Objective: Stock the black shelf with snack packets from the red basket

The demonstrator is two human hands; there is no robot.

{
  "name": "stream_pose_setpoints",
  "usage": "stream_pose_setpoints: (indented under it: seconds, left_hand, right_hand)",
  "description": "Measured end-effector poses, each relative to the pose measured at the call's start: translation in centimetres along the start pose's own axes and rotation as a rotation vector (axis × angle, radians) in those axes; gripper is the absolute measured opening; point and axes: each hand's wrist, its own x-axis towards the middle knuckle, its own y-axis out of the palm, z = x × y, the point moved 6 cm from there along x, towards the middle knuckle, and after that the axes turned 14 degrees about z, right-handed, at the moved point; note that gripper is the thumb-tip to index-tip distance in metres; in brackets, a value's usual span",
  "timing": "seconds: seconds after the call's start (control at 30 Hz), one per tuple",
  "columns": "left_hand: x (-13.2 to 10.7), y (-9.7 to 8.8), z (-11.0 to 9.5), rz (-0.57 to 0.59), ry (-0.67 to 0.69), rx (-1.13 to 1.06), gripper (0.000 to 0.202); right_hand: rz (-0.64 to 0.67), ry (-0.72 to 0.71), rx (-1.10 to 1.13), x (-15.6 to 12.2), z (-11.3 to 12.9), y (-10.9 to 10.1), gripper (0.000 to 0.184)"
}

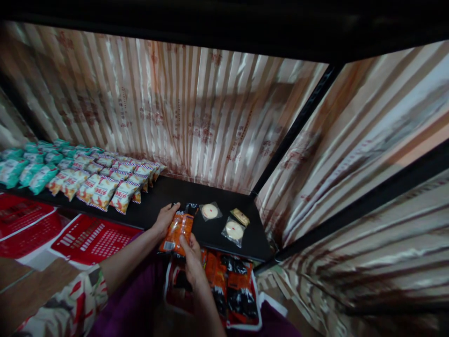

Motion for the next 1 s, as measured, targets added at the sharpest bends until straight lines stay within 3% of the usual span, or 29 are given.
stream_pose_setpoints:
  seconds: [0.2,0.37,0.53,0.77,1.0]
  left_hand:
    - [1.7,-1.3,1.1,-0.079,0.000,0.044,0.029]
    - [3.5,-2.3,1.1,-0.167,0.022,0.124,0.024]
    - [4.8,-2.4,0.8,-0.216,0.042,0.169,0.025]
    - [5.6,-2.0,1.8,-0.243,0.023,0.182,0.027]
    - [5.9,-1.8,4.1,-0.240,-0.022,0.167,0.037]
  right_hand:
    - [-0.035,0.028,-0.003,-0.2,-0.5,0.3,0.050]
    - [-0.159,-0.023,0.067,0.8,-1.4,-1.2,0.050]
    - [-0.159,-0.083,-0.213,2.0,-1.5,-2.0,0.051]
    - [-0.175,-0.096,-0.221,2.0,-0.7,-1.7,0.051]
    - [-0.424,-0.115,-0.204,0.8,1.7,-2.3,0.044]
